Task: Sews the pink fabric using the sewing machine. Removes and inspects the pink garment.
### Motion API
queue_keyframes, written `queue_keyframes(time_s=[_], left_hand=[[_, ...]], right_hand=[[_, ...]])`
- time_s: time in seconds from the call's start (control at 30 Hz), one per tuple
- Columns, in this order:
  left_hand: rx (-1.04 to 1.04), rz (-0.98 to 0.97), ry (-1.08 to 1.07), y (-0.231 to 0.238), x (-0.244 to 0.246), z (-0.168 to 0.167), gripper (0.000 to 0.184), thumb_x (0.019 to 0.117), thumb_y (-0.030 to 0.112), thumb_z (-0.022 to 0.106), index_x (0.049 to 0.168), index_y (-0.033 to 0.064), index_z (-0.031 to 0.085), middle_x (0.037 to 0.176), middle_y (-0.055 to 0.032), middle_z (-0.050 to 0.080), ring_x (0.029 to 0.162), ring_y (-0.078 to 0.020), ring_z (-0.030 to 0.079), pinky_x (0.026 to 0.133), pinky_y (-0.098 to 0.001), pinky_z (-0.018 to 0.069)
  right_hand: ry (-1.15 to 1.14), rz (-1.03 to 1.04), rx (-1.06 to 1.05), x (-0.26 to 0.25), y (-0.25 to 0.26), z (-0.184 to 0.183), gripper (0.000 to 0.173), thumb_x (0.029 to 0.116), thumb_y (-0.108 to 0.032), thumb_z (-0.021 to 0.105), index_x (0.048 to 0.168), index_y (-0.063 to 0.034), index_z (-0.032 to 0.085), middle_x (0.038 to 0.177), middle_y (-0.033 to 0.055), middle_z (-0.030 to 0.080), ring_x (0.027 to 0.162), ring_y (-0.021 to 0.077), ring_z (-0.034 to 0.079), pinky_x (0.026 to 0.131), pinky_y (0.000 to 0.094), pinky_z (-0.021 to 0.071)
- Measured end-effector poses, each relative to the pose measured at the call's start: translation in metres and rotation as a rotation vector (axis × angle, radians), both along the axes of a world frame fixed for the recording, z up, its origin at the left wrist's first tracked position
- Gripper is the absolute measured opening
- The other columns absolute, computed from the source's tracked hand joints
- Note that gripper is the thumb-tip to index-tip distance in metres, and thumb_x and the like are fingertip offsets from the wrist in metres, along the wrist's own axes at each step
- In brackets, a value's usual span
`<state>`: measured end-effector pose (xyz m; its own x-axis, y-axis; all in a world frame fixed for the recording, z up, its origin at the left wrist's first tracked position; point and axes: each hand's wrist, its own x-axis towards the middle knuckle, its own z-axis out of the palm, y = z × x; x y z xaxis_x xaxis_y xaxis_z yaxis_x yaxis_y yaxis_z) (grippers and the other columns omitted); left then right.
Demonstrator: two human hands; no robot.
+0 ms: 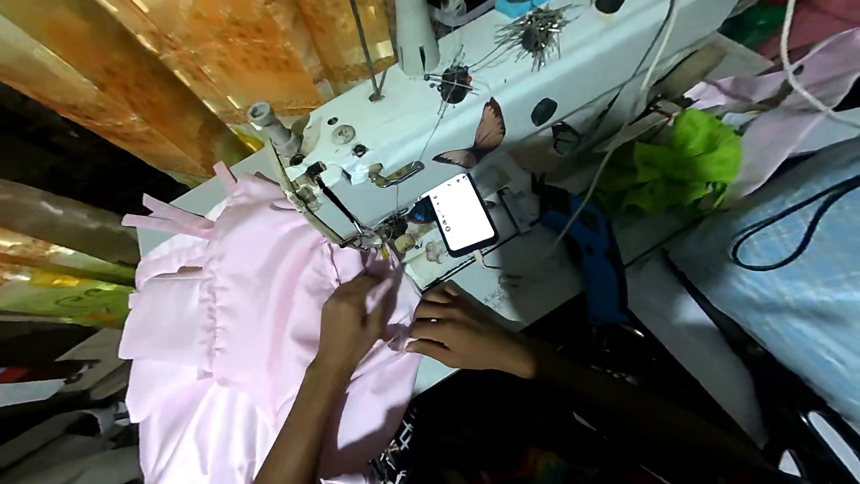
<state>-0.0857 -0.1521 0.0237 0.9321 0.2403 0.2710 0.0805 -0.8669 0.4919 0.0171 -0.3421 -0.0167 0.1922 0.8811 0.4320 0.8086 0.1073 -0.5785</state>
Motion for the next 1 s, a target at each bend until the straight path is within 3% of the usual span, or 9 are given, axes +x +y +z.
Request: queue_keyframes(time_s=[0.1,0.2,0.27,0.4,0.5,0.63,0.73,0.87,1.0], left_hand=[[-0.52,0.24,-0.022,-0.004,-0.001,0.008,0.044,0.111,0.027,0.033,0.086,0.0093,0.064,0.064,0.0065,0.055,0.054,-0.0008,0.053,0.053,-0.0209,0.0484],[-0.757,0.347,0.03,-0.007,0.002,0.022,0.051,0.1127,0.033,0.03,0.068,0.0162,0.049,0.048,0.0093,0.038,0.04,-0.0018,0.037,0.041,-0.0191,0.0355],[-0.801,0.405,0.048,-0.005,0.003,0.027,0.052,0.1127,0.038,0.031,0.069,0.0161,0.048,0.047,0.0081,0.036,0.038,-0.0029,0.035,0.039,-0.0189,0.0333],[-0.744,0.375,0.023,-0.007,0.004,0.027,0.041,0.1116,0.033,0.039,0.083,0.0128,0.061,0.056,0.007,0.046,0.045,-0.0024,0.041,0.044,-0.019,0.0376],[-0.556,0.297,0.088,-0.011,0.004,0.03,0.021,0.0975,0.018,0.069,0.115,0.0076,0.071,0.095,0.0,0.072,0.078,-0.0052,0.066,0.071,-0.0268,0.0568],[-0.288,0.244,0.049,-0.013,0.006,0.032,0.021,0.0933,0.011,0.069,0.11,-0.0013,0.073,0.105,-0.0132,0.073,0.093,-0.0152,0.069,0.084,-0.0389,0.0571],[-0.182,0.163,-0.023,-0.012,0.007,0.035,0.019,0.0955,0.012,0.063,0.098,-0.0022,0.075,0.106,-0.0109,0.067,0.095,-0.0093,0.064,0.083,-0.0281,0.0541],[-0.22,0.158,-0.064,-0.013,0.009,0.035,0.015,0.0957,0.011,0.064,0.096,0.0007,0.073,0.094,-0.0041,0.072,0.081,0.0004,0.064,0.074,-0.0201,0.0541],[-0.171,0.099,-0.026,-0.019,0.013,0.035,0.019,0.1003,0.014,0.058,0.105,0.0026,0.073,0.085,-0.0018,0.072,0.071,-0.0003,0.064,0.067,-0.0227,0.0549]], right_hand=[[0.003,0.003,-0.003,0.0,0.0,0.0,0.033,0.104,-0.035,0.055,0.091,-0.0103,0.073,0.092,0.0062,0.069,0.098,0.0244,0.065,0.092,0.0449,0.0469],[0.002,0.011,-0.015,0.001,0.0,0.0,0.033,0.1043,-0.036,0.055,0.091,-0.0104,0.072,0.091,0.0058,0.068,0.097,0.0231,0.064,0.091,0.0441,0.0464],[0.016,0.019,-0.01,0.001,0.0,-0.001,0.033,0.1041,-0.036,0.055,0.09,-0.0098,0.072,0.09,0.006,0.067,0.096,0.0232,0.064,0.091,0.0445,0.0464],[0.031,0.027,-0.006,0.001,-0.001,-0.002,0.033,0.1037,-0.037,0.056,0.092,-0.0105,0.072,0.091,0.0053,0.068,0.096,0.0226,0.064,0.09,0.0446,0.0462],[0.282,-0.023,0.037,0.0,0.0,0.003,0.028,0.101,-0.03,0.063,0.102,-0.0037,0.074,0.099,0.011,0.071,0.096,0.0205,0.067,0.092,0.0407,0.0508],[0.742,-0.283,-0.092,0.002,0.01,0.036,0.032,0.1032,-0.017,0.06,0.126,0.0054,0.065,0.118,0.0203,0.066,0.097,0.0236,0.068,0.087,0.0367,0.0576],[0.882,-0.275,-0.228,0.006,0.02,0.054,0.043,0.1084,-0.018,0.051,0.146,0.0021,0.051,0.128,0.0219,0.065,0.102,0.0257,0.07,0.091,0.0401,0.0569],[1.44,-0.198,-0.239,0.008,0.036,0.065,0.033,0.1116,-0.018,0.041,0.138,0.0001,0.05,0.102,0.0112,0.065,0.07,0.0111,0.065,0.062,0.0244,0.0535],[1.833,-0.123,-0.252,0.005,0.046,0.064,0.018,0.1111,-0.015,0.038,0.119,-0.006,0.052,0.081,0.0025,0.06,0.058,0.005,0.058,0.055,0.0179,0.0497]])
